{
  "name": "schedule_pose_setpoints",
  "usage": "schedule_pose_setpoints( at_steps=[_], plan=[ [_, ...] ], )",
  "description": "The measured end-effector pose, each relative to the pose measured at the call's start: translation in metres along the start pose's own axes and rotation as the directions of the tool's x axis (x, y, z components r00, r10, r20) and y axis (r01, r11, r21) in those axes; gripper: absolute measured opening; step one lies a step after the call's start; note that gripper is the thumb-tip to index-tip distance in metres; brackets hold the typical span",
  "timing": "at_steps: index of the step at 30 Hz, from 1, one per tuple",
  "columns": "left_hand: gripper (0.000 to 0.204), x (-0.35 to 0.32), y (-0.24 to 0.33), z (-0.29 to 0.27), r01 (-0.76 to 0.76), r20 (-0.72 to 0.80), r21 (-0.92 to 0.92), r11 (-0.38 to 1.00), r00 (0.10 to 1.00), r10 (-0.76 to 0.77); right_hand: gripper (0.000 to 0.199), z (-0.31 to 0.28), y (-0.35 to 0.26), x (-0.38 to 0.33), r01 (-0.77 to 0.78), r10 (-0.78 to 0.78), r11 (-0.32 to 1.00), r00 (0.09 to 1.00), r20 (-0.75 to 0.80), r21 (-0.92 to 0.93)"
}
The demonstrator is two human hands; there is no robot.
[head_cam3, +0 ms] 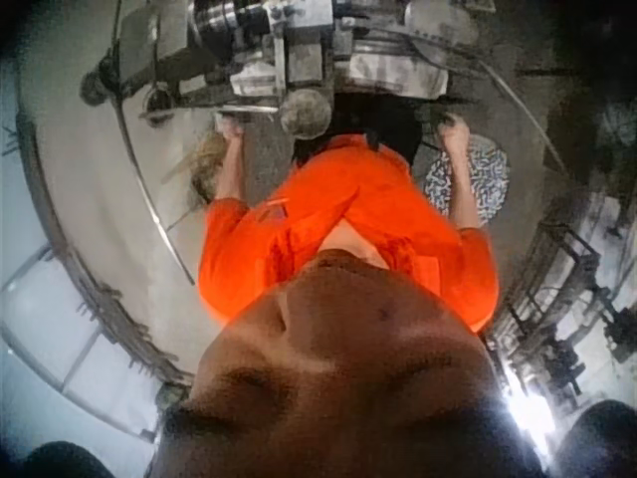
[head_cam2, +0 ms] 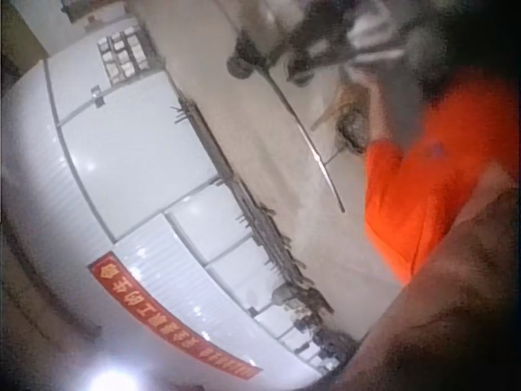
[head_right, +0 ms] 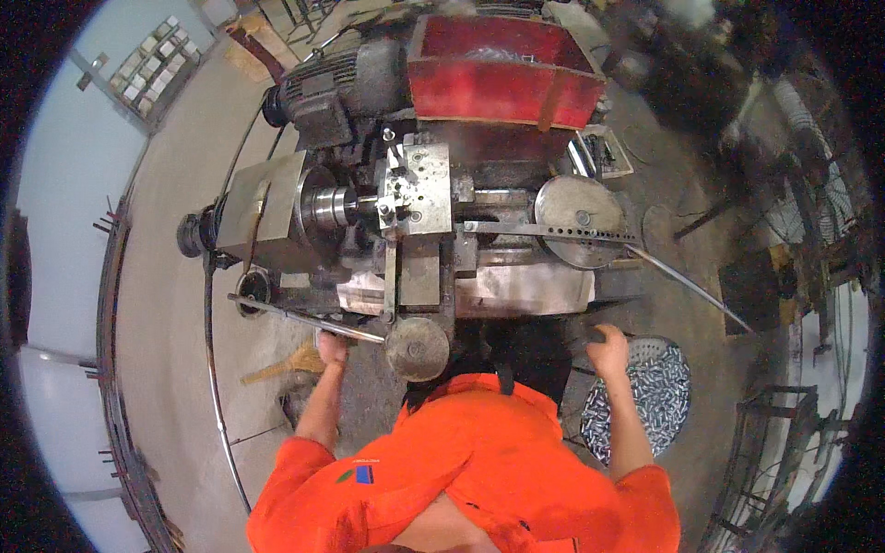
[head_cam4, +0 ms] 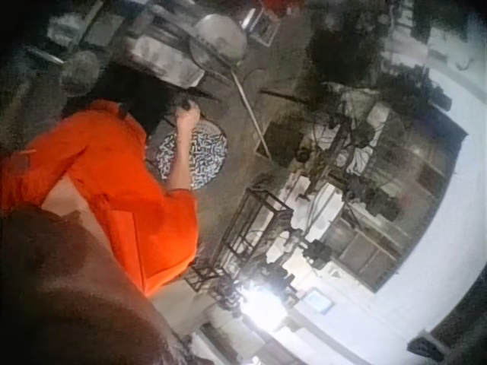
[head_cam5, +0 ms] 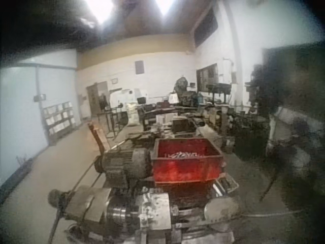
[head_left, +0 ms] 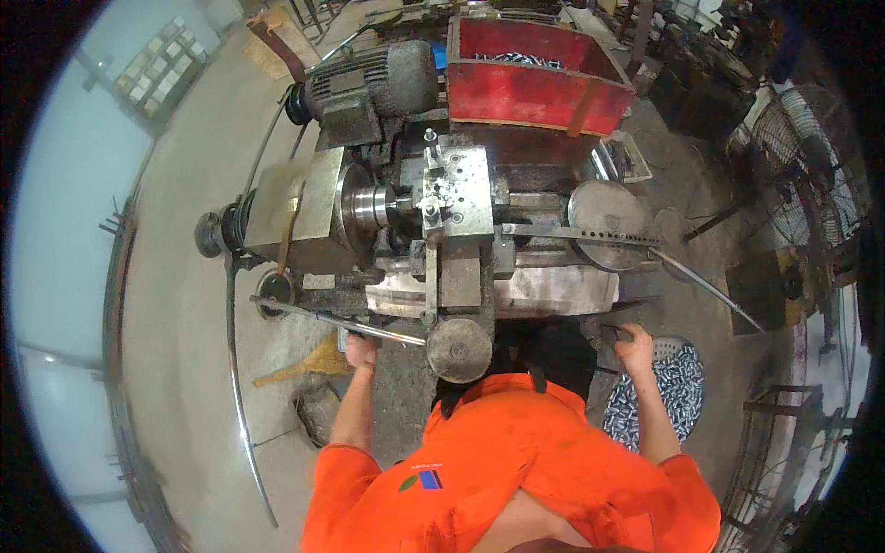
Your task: The person operates a metal turning machine, repeatedly inserting small metal pieces into the chuck, actuating the machine with a lever, and removing the processed pieces into a red bin. The cycle is repeated continuously throughout the clip.
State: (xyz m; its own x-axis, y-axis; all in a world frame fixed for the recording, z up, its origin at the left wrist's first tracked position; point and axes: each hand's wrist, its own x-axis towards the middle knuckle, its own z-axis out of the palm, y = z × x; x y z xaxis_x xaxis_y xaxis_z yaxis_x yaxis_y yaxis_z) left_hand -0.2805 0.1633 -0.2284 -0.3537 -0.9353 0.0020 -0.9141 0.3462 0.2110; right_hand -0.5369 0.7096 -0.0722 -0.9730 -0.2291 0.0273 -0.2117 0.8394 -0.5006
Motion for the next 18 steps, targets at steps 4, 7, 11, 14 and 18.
schedule_pose_setpoints(
  at_steps=[4,7,11,14,18],
  plan=[
    [0.049,0.033,-0.033,-0.054,-0.350,0.389,0.226,0.909,0.888,0.245,0.037,-0.016,-0.021,0.020,0.128,-0.128,0.991,0.992,-0.014,0.042],
    [0.052,0.035,-0.029,-0.067,-0.348,0.448,0.226,0.910,0.867,0.220,0.037,-0.044,-0.057,0.046,0.190,-0.188,0.976,0.982,-0.026,0.103],
    [0.052,0.020,-0.027,-0.064,-0.209,0.317,-0.034,0.977,0.925,0.209,0.037,-0.050,-0.125,0.087,0.381,-0.364,0.908,0.923,-0.124,0.175],
    [0.048,0.036,-0.055,-0.081,-0.237,0.532,-0.134,0.962,0.802,0.272,0.038,-0.055,-0.219,0.111,0.511,-0.521,0.809,0.852,-0.049,0.291],
    [0.033,0.067,-0.088,-0.154,-0.252,0.122,-0.268,0.930,0.949,0.292,0.036,-0.029,-0.331,0.136,0.797,-0.818,0.507,0.565,-0.107,0.328]
  ],
)
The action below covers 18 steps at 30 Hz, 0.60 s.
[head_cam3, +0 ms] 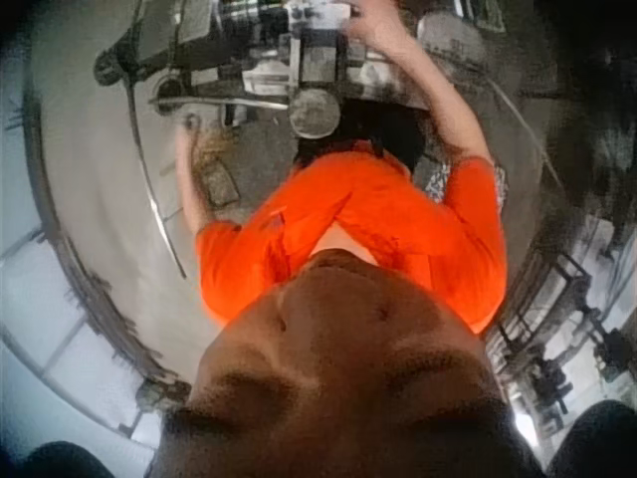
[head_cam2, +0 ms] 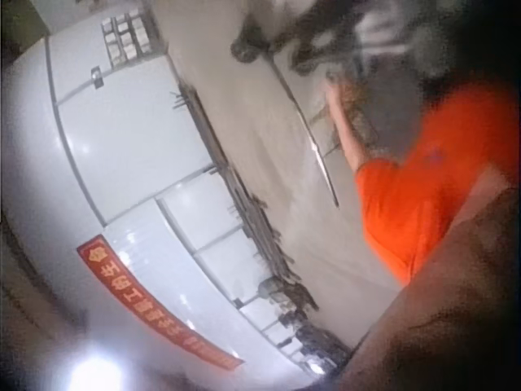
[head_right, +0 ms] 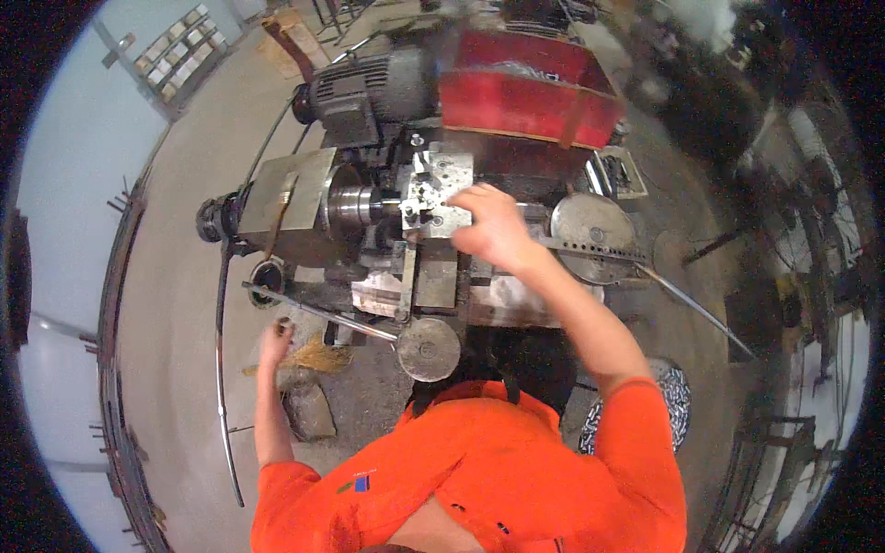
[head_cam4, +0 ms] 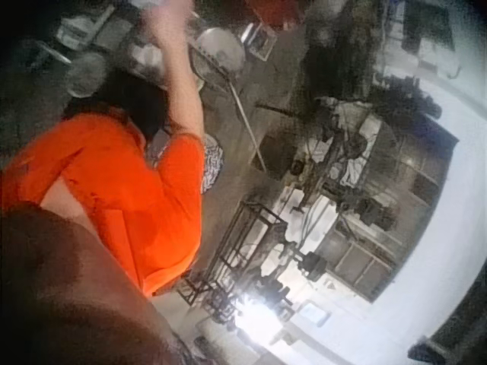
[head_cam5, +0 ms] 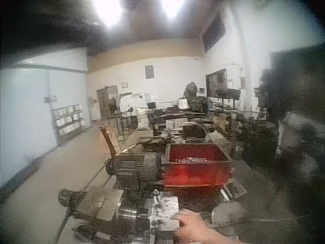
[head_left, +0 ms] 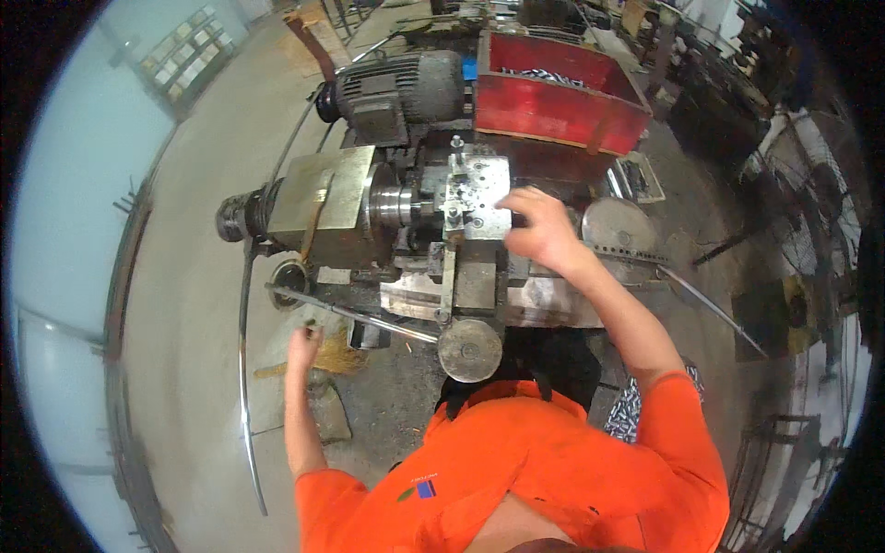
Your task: The person operates a metal turning machine, repeatedly inserting small metal pieces into the chuck, actuating the machine with a lever, and removing the processed pieces into a red bin. The cycle is repeated continuously throughout the clip.
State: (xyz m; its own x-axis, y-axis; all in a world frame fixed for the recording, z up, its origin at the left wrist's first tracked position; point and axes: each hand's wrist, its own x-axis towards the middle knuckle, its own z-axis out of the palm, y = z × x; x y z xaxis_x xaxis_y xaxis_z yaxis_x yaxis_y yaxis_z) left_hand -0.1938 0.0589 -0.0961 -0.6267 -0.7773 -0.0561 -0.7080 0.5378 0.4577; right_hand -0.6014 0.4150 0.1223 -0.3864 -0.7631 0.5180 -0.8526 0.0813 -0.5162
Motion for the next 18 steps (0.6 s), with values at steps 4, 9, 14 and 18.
schedule_pose_setpoints(
  at_steps=[4,9,14,18],
  plan=[
    [0.034,-0.031,0.066,-0.133,0.083,-0.352,0.038,0.996,0.934,-0.064,0.028,0.074,-0.010,0.063,0.124,-0.126,0.992,0.991,-0.047,-0.036],
    [0.037,-0.073,0.018,-0.147,0.267,-0.439,0.232,0.935,0.887,-0.144,0.028,0.114,-0.020,0.085,-0.043,0.086,0.962,0.985,0.151,-0.268],
    [0.039,-0.056,-0.016,-0.156,0.473,-0.398,0.456,0.754,0.866,-0.303,0.029,0.116,-0.019,0.084,0.026,0.039,0.964,0.971,0.237,-0.263],
    [0.042,-0.029,-0.025,-0.169,0.593,-0.461,0.348,0.726,0.783,-0.418,0.029,0.109,-0.026,0.091,-0.014,0.118,0.959,0.928,0.353,-0.282]
  ],
)
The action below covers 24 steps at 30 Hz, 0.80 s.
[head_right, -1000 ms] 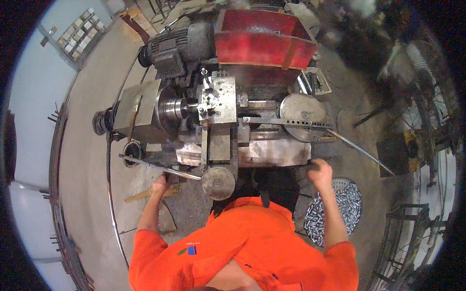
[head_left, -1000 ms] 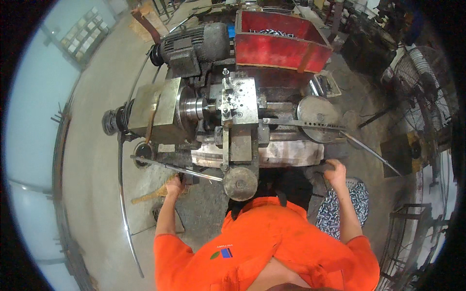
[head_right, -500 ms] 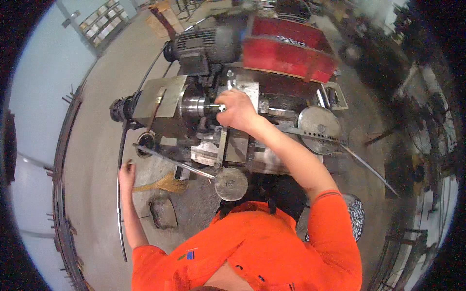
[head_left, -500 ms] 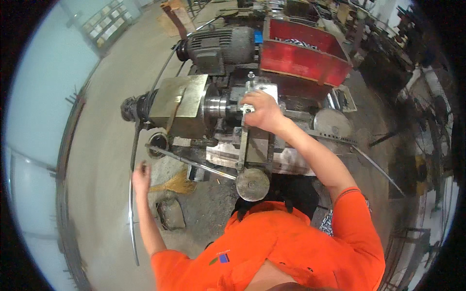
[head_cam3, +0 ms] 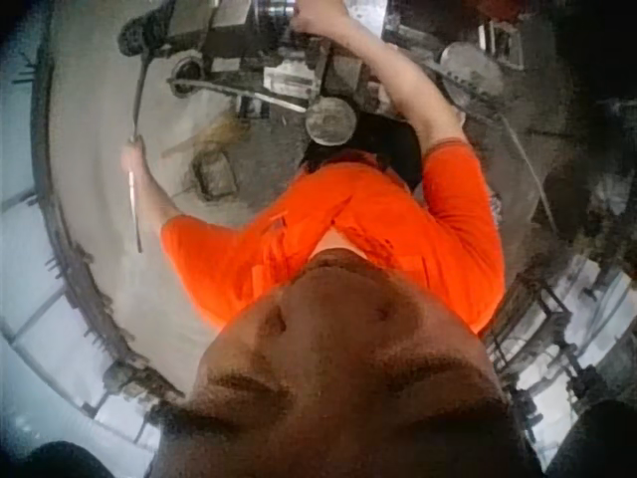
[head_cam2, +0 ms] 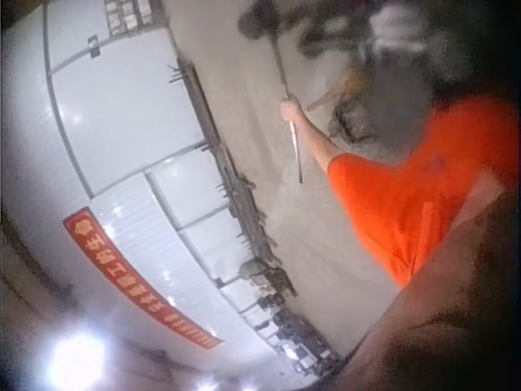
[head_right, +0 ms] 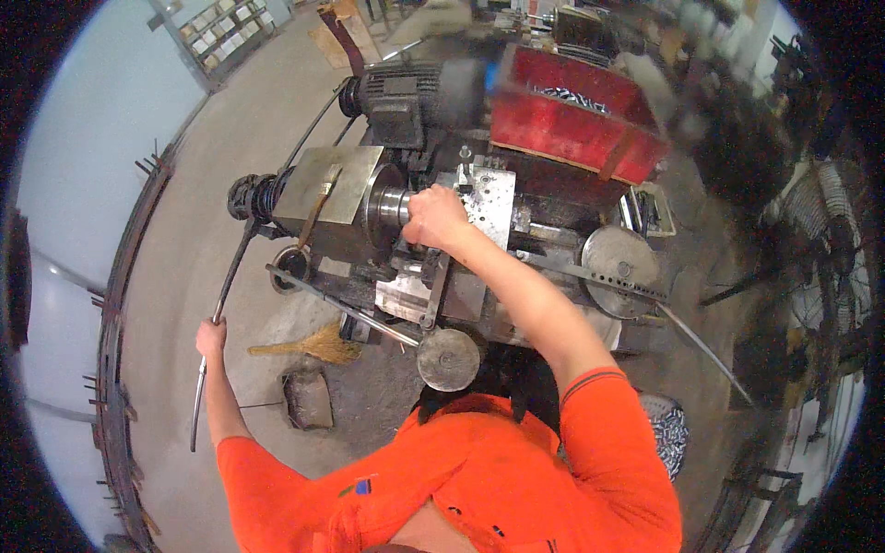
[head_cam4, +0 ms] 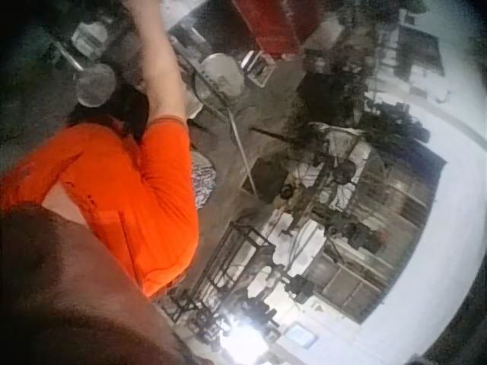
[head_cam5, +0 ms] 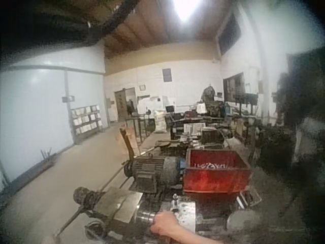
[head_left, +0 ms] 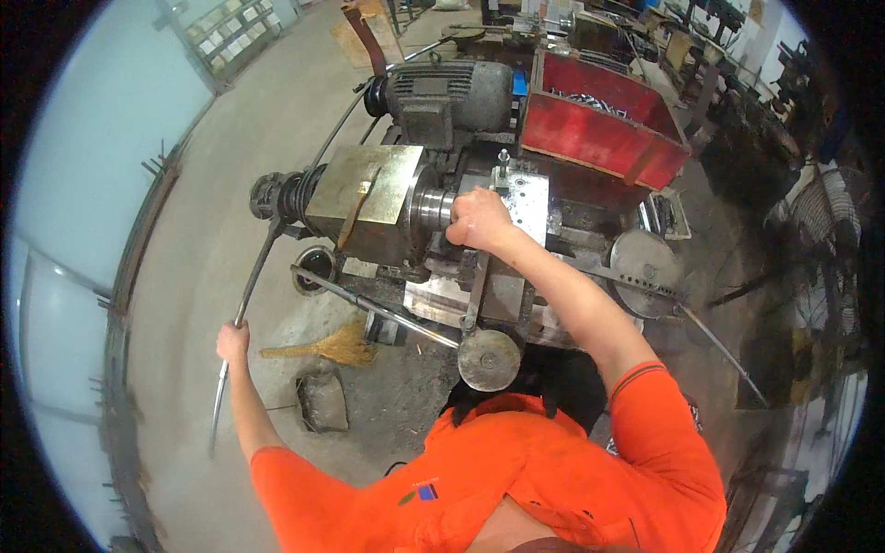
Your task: The person operates a metal turning machine, repeatedly inserting small metal pieces into the chuck, actuating the machine with a lever, and removing the processed pieces into a red bin. The cycle is repeated continuously throughout the clip.
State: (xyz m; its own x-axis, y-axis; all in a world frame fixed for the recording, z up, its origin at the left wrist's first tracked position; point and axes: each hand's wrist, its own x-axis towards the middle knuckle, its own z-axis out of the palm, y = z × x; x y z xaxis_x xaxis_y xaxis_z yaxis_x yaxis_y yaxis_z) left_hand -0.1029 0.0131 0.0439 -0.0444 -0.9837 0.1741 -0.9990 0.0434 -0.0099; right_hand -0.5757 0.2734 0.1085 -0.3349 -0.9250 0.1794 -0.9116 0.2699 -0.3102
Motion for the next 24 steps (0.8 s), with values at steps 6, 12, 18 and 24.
schedule_pose_setpoints(
  at_steps=[6,12,18,24],
  plan=[
    [0.041,-0.081,0.047,-0.010,-0.035,-0.030,-0.142,0.989,0.999,0.031,0.024,0.000,0.009,-0.001,0.011,-0.010,1.000,1.000,-0.009,0.025],
    [0.041,-0.127,0.070,-0.028,0.097,0.040,-0.180,0.979,0.995,-0.091,0.029,-0.005,-0.005,0.002,0.030,-0.025,0.999,0.992,0.122,-0.041],
    [0.037,-0.139,0.073,-0.016,-0.051,-0.051,-0.187,0.981,0.998,0.042,0.023,-0.012,0.019,-0.002,0.008,0.000,0.990,0.998,0.057,-0.141],
    [0.031,-0.148,0.084,-0.024,-0.022,-0.108,-0.126,0.992,0.994,0.008,0.034,-0.113,0.096,-0.016,-0.027,-0.040,0.978,0.948,-0.315,-0.206]
  ],
)
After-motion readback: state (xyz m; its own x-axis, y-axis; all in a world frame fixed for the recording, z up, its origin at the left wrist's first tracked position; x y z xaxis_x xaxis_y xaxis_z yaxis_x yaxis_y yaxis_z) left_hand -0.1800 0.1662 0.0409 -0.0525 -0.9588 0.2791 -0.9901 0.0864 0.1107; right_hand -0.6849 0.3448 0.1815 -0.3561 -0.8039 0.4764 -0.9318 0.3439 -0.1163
